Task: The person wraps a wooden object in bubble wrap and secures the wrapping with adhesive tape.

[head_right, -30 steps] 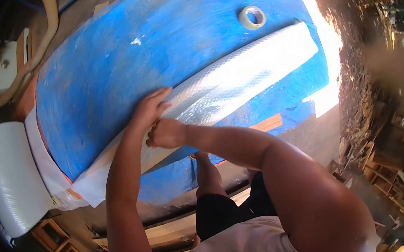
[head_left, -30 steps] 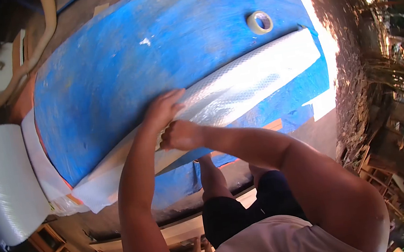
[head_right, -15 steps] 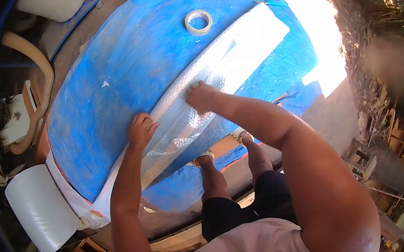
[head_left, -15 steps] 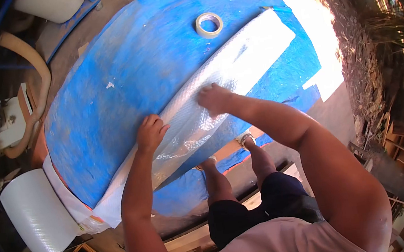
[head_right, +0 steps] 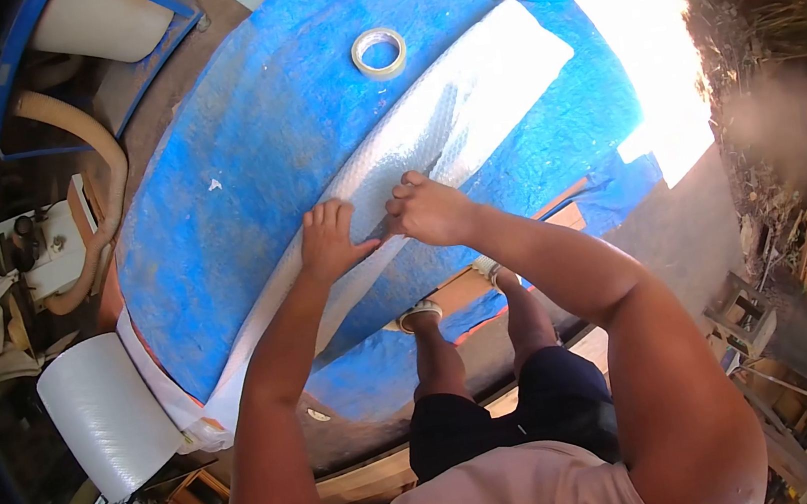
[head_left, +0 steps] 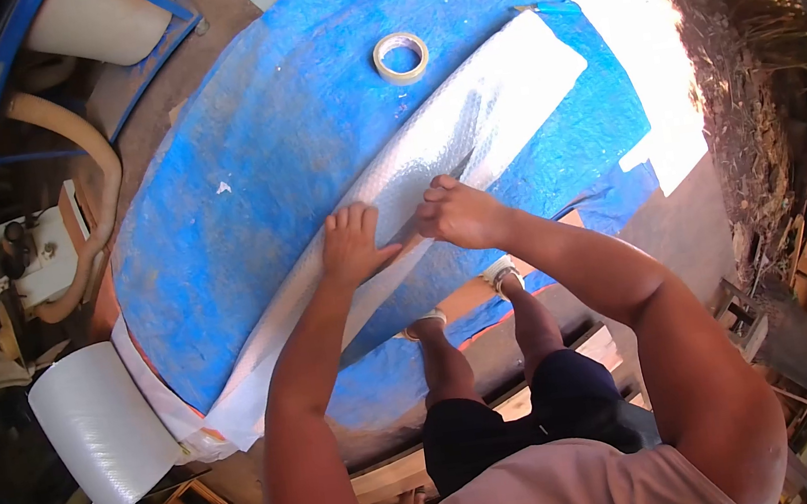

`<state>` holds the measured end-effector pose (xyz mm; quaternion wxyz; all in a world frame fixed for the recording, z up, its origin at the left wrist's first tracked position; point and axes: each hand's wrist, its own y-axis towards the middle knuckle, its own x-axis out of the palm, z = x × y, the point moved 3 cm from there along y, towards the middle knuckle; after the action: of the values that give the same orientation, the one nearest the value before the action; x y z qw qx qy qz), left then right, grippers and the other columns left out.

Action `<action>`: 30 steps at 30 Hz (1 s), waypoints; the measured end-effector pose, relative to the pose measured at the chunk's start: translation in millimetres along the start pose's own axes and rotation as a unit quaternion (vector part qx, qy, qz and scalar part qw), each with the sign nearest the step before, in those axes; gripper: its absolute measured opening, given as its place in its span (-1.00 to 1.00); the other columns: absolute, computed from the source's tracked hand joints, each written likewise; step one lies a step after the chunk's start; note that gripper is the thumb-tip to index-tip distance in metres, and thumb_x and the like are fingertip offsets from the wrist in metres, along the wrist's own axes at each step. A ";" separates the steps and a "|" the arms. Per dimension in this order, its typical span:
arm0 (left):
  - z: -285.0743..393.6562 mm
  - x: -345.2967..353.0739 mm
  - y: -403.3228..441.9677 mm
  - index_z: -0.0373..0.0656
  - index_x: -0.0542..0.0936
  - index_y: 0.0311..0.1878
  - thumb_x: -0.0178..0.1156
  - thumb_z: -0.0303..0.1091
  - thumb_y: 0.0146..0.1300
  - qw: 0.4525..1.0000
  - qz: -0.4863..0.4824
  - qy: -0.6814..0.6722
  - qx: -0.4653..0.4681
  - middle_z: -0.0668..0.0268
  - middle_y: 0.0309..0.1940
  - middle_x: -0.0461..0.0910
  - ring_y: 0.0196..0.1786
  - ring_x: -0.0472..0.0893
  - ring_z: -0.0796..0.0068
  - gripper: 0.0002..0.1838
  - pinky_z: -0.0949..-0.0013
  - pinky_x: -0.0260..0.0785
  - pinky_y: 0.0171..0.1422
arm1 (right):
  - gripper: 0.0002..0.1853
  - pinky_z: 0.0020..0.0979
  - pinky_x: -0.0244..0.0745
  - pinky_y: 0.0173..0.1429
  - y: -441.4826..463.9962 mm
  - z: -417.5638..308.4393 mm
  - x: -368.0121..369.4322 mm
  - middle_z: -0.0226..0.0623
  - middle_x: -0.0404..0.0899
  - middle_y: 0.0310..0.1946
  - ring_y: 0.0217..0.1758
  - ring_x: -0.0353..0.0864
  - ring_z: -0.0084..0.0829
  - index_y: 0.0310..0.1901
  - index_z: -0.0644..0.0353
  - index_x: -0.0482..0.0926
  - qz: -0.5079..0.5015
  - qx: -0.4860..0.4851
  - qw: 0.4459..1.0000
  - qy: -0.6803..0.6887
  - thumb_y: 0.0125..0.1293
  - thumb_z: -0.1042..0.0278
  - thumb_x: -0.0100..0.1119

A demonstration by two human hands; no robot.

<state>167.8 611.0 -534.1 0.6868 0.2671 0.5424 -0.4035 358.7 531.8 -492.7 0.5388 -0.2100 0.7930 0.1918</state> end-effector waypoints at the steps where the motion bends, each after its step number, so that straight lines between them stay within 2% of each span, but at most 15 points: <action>1: 6.2 -1.0 4.6 -0.11 0.48 -0.02 0.49 0.11 -0.22 1.000 -0.002 0.001 0.000 0.25 -0.03 0.45 0.04 0.44 0.22 -0.27 0.16 0.24 0.08 | -0.86 -0.41 0.21 0.10 -0.8 -0.8 0.5 -0.57 0.52 -0.41 -0.13 0.48 -0.52 -0.41 -0.15 0.69 0.001 0.001 1.000 0.001 0.13 0.29 0.11; 3: 14.2 -1.4 11.4 -0.11 0.46 0.00 0.49 -0.03 -0.15 1.000 -0.019 0.007 -0.022 0.24 -0.01 0.43 0.05 0.41 0.23 -0.34 0.14 0.17 0.12 | -0.87 -0.42 0.22 0.08 -2.1 -2.6 -1.4 -0.57 0.51 -0.43 -0.17 0.48 -0.53 -0.41 -0.10 0.69 0.015 0.007 1.000 -0.017 0.12 0.30 0.12; 4: 16.5 1.3 13.2 -0.11 0.46 0.00 0.49 -0.03 -0.15 1.000 -0.020 0.006 -0.020 0.24 -0.01 0.43 0.05 0.41 0.23 -0.34 0.14 0.17 0.12 | -0.87 -0.42 0.22 0.08 -2.8 -2.6 -2.6 -0.57 0.51 -0.43 -0.17 0.48 -0.53 -0.41 -0.10 0.69 0.015 0.009 1.000 -0.016 0.12 0.30 0.12; 6: 19.3 5.8 15.7 -0.07 0.47 -0.11 0.38 -0.16 -0.05 0.997 0.044 0.066 0.001 0.29 -0.13 0.46 -0.02 0.44 0.30 -0.55 0.21 0.20 0.04 | -0.88 -0.42 0.23 0.05 -1.4 -2.2 -7.1 -0.56 0.51 -0.45 -0.19 0.48 -0.52 -0.42 -0.08 0.68 0.035 0.006 0.999 0.004 0.10 0.31 0.13; 10: 5.5 24.2 13.5 -0.12 0.50 -0.18 0.35 -0.31 0.00 0.998 -0.002 0.050 -0.029 0.24 -0.16 0.52 -0.05 0.48 0.23 -0.68 0.17 0.24 0.10 | -0.87 -0.42 0.24 0.02 -2.4 -1.9 -7.9 -0.55 0.50 -0.46 -0.20 0.48 -0.51 -0.43 -0.07 0.68 0.028 0.011 1.000 0.008 0.10 0.32 0.11; 12: 12.3 18.4 9.8 -0.14 0.50 -0.33 0.28 -0.39 0.03 0.995 0.027 -0.044 0.084 0.24 -0.34 0.53 -0.15 0.52 0.22 -0.83 0.18 0.27 0.11 | -0.87 -0.43 0.24 0.00 -2.0 -1.4 -6.5 -0.55 0.51 -0.45 -0.18 0.50 -0.51 -0.43 -0.07 0.67 0.014 0.008 1.000 -0.003 0.10 0.33 0.11; 16: 16.7 4.7 11.8 -0.14 0.51 -0.39 0.25 -0.45 0.02 0.986 0.055 -0.125 0.093 0.24 -0.42 0.52 -0.20 0.53 0.20 -0.89 0.19 0.28 0.12 | -0.86 -0.43 0.28 -0.02 7.2 2.5 -3.4 -0.53 0.53 -0.44 -0.17 0.52 -0.50 -0.42 -0.07 0.68 0.029 0.010 0.999 0.022 0.11 0.34 0.10; 18: 16.6 1.6 12.0 -0.10 0.54 -0.38 0.19 -0.46 0.04 0.988 0.017 -0.126 0.091 0.28 -0.36 0.56 -0.16 0.54 0.27 -0.94 0.21 0.28 0.14 | -0.88 -0.39 0.37 -0.02 17.5 9.1 1.4 -0.48 0.56 -0.41 -0.15 0.55 -0.44 -0.40 -0.02 0.67 -0.016 0.031 0.998 0.047 0.13 0.32 0.12; 22: 6.1 23.3 10.6 -0.12 0.57 -0.32 0.13 -0.48 0.10 0.989 -0.017 -0.107 0.100 0.27 -0.33 0.57 -0.13 0.54 0.26 -0.92 0.23 0.29 0.16 | -0.87 -0.30 0.48 -0.01 36.1 26.1 10.3 -0.39 0.61 -0.33 -0.10 0.59 -0.32 -0.36 0.04 0.68 -0.037 0.044 0.994 0.091 0.15 0.28 0.16; 24: -13.5 46.3 3.6 -0.15 0.61 -0.21 0.04 -0.47 0.21 0.966 -0.029 -0.256 -0.022 0.25 -0.22 0.61 -0.01 0.55 0.23 -0.83 0.25 0.31 0.16 | -0.81 -0.18 0.51 -0.02 43.9 37.2 23.8 -0.27 0.59 -0.32 -0.10 0.59 -0.18 -0.35 0.14 0.64 -0.040 0.039 0.987 0.153 0.15 0.20 0.21; 26: -36.9 86.5 -8.1 -0.17 0.62 -0.17 0.02 -0.44 0.23 0.956 -0.023 -0.291 -0.041 0.20 -0.19 0.62 0.00 0.56 0.19 -0.80 0.23 0.33 0.13 | -0.79 -0.17 0.52 -0.02 49.1 50.0 42.3 -0.27 0.60 -0.29 -0.08 0.59 -0.16 -0.34 0.14 0.64 -0.042 0.038 0.981 0.186 0.16 0.18 0.22; 28: -42.2 89.0 -8.4 -0.20 0.63 -0.12 0.01 -0.41 0.26 0.944 -0.018 -0.325 -0.062 0.15 -0.15 0.64 0.00 0.58 0.15 -0.76 0.21 0.36 0.10 | -0.77 -0.16 0.52 -0.01 54.7 53.6 43.3 -0.26 0.61 -0.27 -0.06 0.59 -0.14 -0.33 0.15 0.64 -0.044 0.038 0.974 0.220 0.17 0.15 0.23; 30: -32.5 68.6 0.5 -0.24 0.63 -0.13 0.00 -0.34 0.27 0.913 -0.153 -0.346 -0.150 0.02 -0.17 0.64 -0.04 0.62 0.06 -0.73 0.15 0.39 0.03 | -0.77 -0.16 0.52 -0.02 59.3 52.0 31.7 -0.27 0.61 -0.25 -0.05 0.59 -0.13 -0.34 0.14 0.64 -0.082 0.024 0.985 0.150 0.18 0.13 0.24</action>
<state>157.0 619.3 -608.8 0.7931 -0.0815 0.3592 -0.4850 356.4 605.1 -535.7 0.4325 -0.2874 0.8494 0.0941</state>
